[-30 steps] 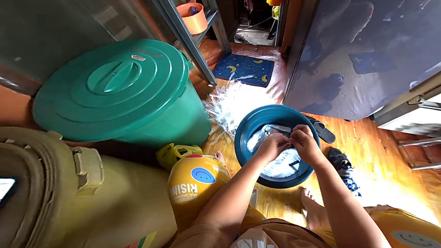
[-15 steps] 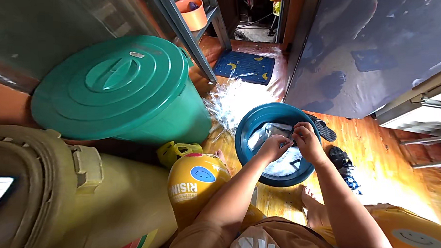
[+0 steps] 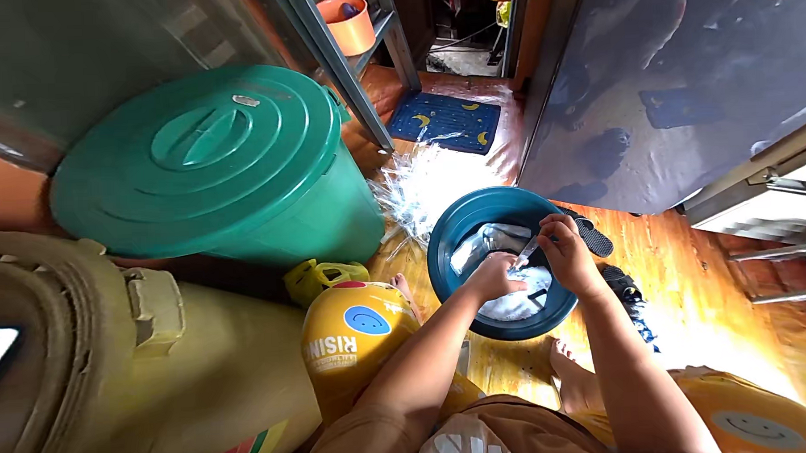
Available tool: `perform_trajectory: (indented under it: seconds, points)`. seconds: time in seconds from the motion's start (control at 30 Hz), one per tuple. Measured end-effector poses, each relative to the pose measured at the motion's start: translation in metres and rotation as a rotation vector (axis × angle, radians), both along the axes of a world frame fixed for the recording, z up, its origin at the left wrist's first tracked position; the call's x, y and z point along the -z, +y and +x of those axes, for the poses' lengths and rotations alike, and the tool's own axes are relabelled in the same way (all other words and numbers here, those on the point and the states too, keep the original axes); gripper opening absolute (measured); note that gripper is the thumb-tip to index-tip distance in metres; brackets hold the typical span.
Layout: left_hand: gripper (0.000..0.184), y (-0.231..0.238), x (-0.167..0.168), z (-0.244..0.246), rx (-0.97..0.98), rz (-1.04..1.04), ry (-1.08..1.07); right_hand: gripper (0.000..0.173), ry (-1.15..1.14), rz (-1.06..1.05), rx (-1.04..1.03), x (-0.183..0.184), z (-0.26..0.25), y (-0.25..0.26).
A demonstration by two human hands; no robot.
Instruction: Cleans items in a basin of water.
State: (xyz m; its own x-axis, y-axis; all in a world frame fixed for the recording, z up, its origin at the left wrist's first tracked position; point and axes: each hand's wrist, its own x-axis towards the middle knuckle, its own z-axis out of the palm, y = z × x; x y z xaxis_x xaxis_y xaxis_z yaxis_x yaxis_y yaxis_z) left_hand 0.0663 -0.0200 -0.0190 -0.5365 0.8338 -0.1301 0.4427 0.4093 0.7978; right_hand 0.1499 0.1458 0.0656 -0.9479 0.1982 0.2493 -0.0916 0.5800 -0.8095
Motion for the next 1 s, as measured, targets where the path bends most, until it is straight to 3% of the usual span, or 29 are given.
perform_trajectory:
  seconds: [0.03,0.1,0.23,0.33,0.47,0.57,0.63,0.7,0.77,0.87,1.0]
  points:
    - [0.070,0.000,-0.002,0.000,-0.023,0.062,-0.009,0.010,-0.019,0.008,-0.020,0.002,0.000,0.001]
    - [0.073,0.002,-0.014,-0.001,-0.082,0.175,-0.030,0.011,-0.091,0.028,-0.056,0.006,0.001,0.001]
    - [0.035,0.011,-0.038,-0.010,-0.019,0.280,0.113,0.014,-0.158,0.045,-0.102,0.012,0.000,0.004]
    - [0.023,0.016,-0.055,-0.021,0.111,0.293,0.202,0.011,-0.075,0.030,-0.063,0.005,-0.001,0.006]
    - [0.026,0.016,-0.081,-0.032,0.265,0.152,0.265,0.009,0.045,0.007,0.010,-0.016,-0.007,0.010]
    - [0.025,0.009,-0.100,-0.040,0.284,-0.089,0.243,0.011,0.087,-0.008,0.029,-0.042,-0.013,0.011]
    - [0.028,0.003,-0.110,-0.043,0.251,-0.160,0.197,0.011,0.089,0.002,0.017,-0.062,-0.017,0.009]
    - [0.038,-0.001,-0.121,-0.042,0.149,-0.072,0.099,0.011,0.028,0.034,-0.019,-0.081,-0.021,0.004]
    - [0.033,-0.002,-0.131,-0.038,0.030,0.035,0.036,0.013,-0.048,0.068,-0.068,-0.089,-0.025,-0.003]
    - [0.030,0.002,-0.133,-0.033,-0.081,0.061,-0.001,0.014,-0.126,0.084,-0.051,-0.085,-0.030,-0.009]
    - [0.034,0.001,-0.105,-0.035,0.016,0.022,0.011,0.016,-0.221,0.100,0.067,-0.094,-0.018,-0.009]
